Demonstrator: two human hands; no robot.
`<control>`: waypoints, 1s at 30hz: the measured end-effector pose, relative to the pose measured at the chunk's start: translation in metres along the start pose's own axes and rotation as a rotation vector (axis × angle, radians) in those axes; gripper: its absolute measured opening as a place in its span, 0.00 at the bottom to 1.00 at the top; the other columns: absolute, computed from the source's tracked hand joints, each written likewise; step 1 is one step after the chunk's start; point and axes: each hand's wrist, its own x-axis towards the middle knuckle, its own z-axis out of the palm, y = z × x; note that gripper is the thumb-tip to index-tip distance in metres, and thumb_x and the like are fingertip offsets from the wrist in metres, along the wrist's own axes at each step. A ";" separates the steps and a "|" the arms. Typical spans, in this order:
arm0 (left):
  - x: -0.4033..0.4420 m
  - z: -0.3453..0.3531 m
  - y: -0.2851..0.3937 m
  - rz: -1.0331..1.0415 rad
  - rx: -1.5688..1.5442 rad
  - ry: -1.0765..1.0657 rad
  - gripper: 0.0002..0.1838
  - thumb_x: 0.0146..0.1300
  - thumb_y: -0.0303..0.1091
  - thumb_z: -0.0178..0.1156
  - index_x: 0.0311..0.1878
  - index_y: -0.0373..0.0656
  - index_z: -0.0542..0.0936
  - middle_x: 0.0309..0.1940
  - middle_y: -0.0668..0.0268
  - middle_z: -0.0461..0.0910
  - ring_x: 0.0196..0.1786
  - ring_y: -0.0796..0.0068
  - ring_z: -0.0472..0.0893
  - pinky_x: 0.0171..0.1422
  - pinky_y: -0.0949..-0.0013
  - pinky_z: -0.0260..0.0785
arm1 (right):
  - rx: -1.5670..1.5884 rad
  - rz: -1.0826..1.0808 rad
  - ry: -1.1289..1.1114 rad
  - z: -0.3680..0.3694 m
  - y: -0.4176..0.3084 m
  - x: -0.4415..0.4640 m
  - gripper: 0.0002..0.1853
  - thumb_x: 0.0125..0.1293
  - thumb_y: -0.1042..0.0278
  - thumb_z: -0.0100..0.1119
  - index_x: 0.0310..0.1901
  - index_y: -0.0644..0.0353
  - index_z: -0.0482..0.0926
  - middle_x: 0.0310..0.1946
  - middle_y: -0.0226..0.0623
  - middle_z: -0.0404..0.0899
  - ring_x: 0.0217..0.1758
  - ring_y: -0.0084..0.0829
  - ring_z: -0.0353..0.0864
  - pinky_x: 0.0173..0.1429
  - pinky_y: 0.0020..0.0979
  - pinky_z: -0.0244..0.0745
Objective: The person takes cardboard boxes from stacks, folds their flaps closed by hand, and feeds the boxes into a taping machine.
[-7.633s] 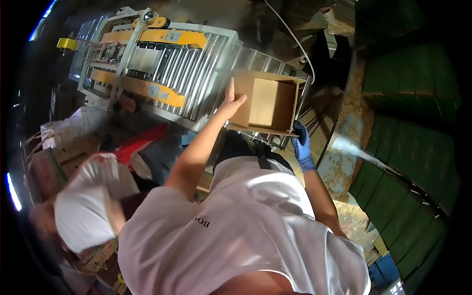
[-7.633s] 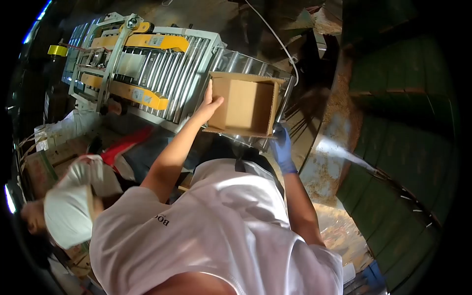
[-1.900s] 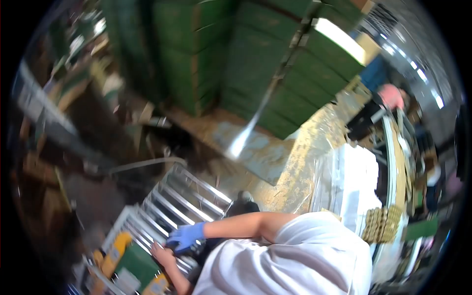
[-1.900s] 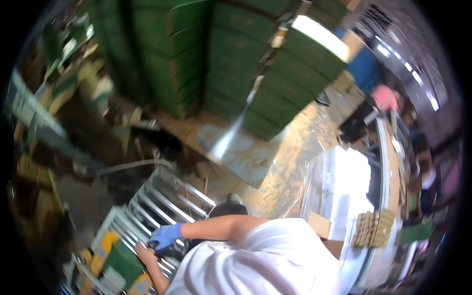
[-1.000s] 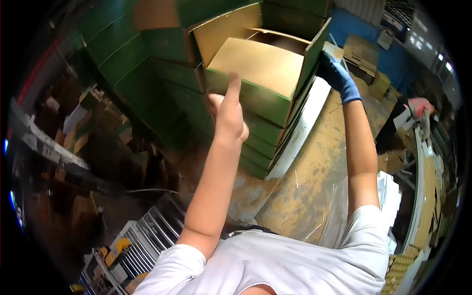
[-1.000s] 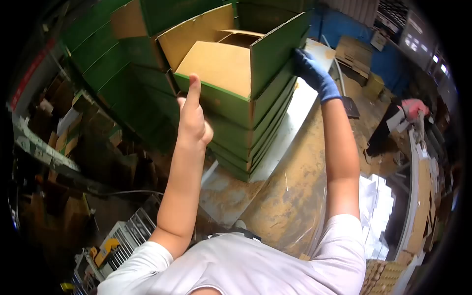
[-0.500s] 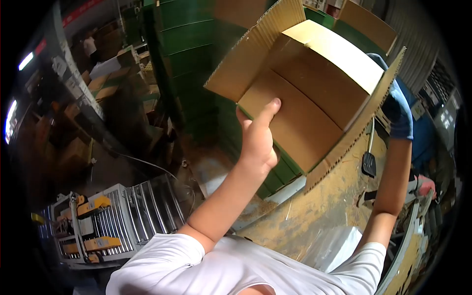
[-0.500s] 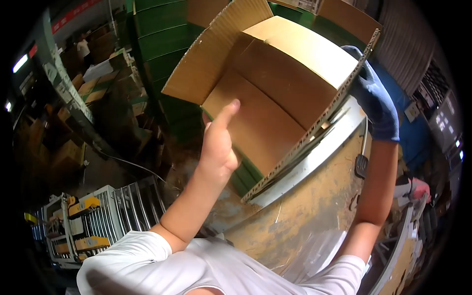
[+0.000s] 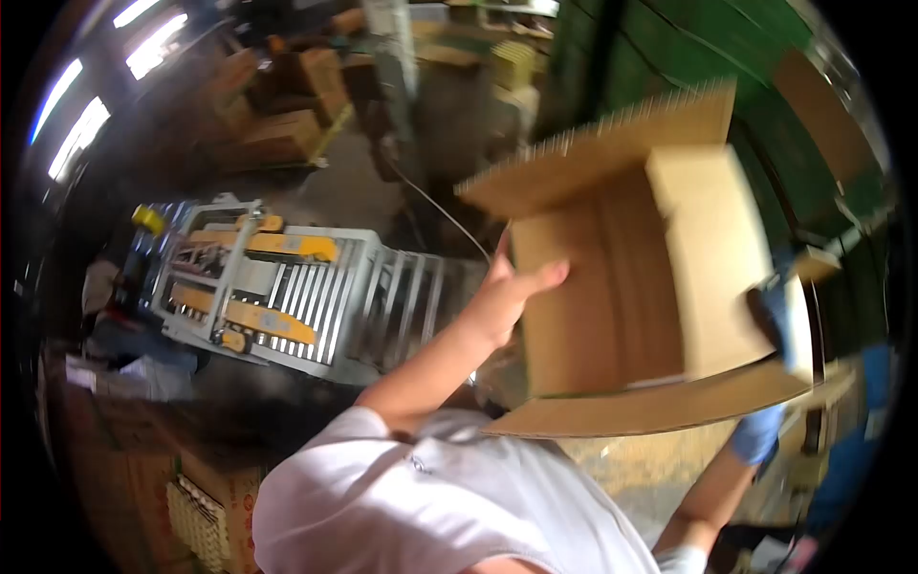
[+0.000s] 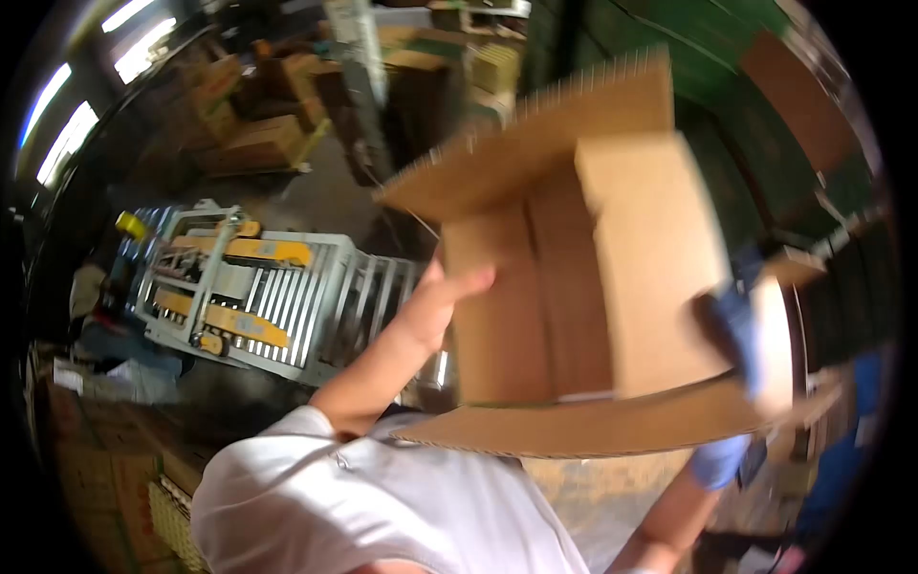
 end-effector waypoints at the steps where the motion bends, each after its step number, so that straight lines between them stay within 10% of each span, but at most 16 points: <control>1: -0.003 -0.043 0.006 0.045 0.090 0.065 0.43 0.60 0.28 0.74 0.74 0.46 0.59 0.64 0.60 0.74 0.65 0.64 0.77 0.68 0.57 0.74 | 0.077 0.041 -0.048 0.045 0.008 -0.007 0.28 0.51 0.63 0.80 0.54 0.61 0.84 0.64 0.51 0.76 0.62 0.43 0.82 0.73 0.45 0.71; 6: -0.027 -0.308 0.013 -0.023 0.346 0.406 0.39 0.62 0.27 0.72 0.73 0.42 0.64 0.62 0.57 0.79 0.64 0.63 0.79 0.70 0.57 0.73 | 0.405 0.318 -0.319 0.331 0.176 -0.097 0.17 0.55 0.69 0.77 0.47 0.63 0.86 0.50 0.43 0.86 0.67 0.38 0.78 0.73 0.44 0.70; 10: -0.089 -0.477 0.001 -0.078 0.315 0.507 0.36 0.64 0.27 0.69 0.73 0.40 0.64 0.61 0.58 0.79 0.62 0.64 0.80 0.66 0.58 0.75 | 0.665 0.808 -0.376 0.509 0.236 -0.155 0.34 0.59 0.81 0.71 0.68 0.63 0.72 0.57 0.38 0.80 0.58 0.31 0.80 0.64 0.32 0.77; 14: -0.116 -0.560 0.005 0.013 0.429 0.589 0.43 0.61 0.28 0.71 0.77 0.40 0.61 0.62 0.58 0.78 0.63 0.64 0.79 0.66 0.61 0.73 | 0.637 0.813 -0.154 0.596 0.228 -0.188 0.53 0.55 0.85 0.72 0.80 0.63 0.51 0.63 0.42 0.76 0.55 0.31 0.81 0.57 0.30 0.81; 19: -0.104 -0.562 0.069 -0.271 1.165 0.698 0.50 0.51 0.33 0.79 0.76 0.38 0.63 0.70 0.48 0.70 0.72 0.55 0.71 0.75 0.59 0.65 | 0.641 1.117 -0.362 0.620 0.223 -0.214 0.52 0.56 0.84 0.70 0.80 0.57 0.54 0.57 0.49 0.79 0.51 0.33 0.85 0.49 0.30 0.86; 25: -0.094 -0.590 0.067 -0.085 1.322 0.654 0.57 0.51 0.33 0.79 0.79 0.34 0.52 0.77 0.44 0.59 0.79 0.47 0.62 0.81 0.56 0.57 | -0.009 0.248 -0.412 0.627 0.177 -0.169 0.52 0.47 0.56 0.85 0.75 0.55 0.68 0.80 0.48 0.58 0.80 0.49 0.61 0.82 0.46 0.58; 30: -0.092 -0.579 0.074 0.066 1.705 0.508 0.57 0.48 0.33 0.80 0.76 0.28 0.52 0.79 0.42 0.52 0.80 0.41 0.56 0.83 0.55 0.53 | -0.178 -0.027 -0.929 0.633 0.187 -0.139 0.33 0.56 0.36 0.64 0.58 0.48 0.86 0.71 0.30 0.75 0.81 0.54 0.59 0.82 0.57 0.48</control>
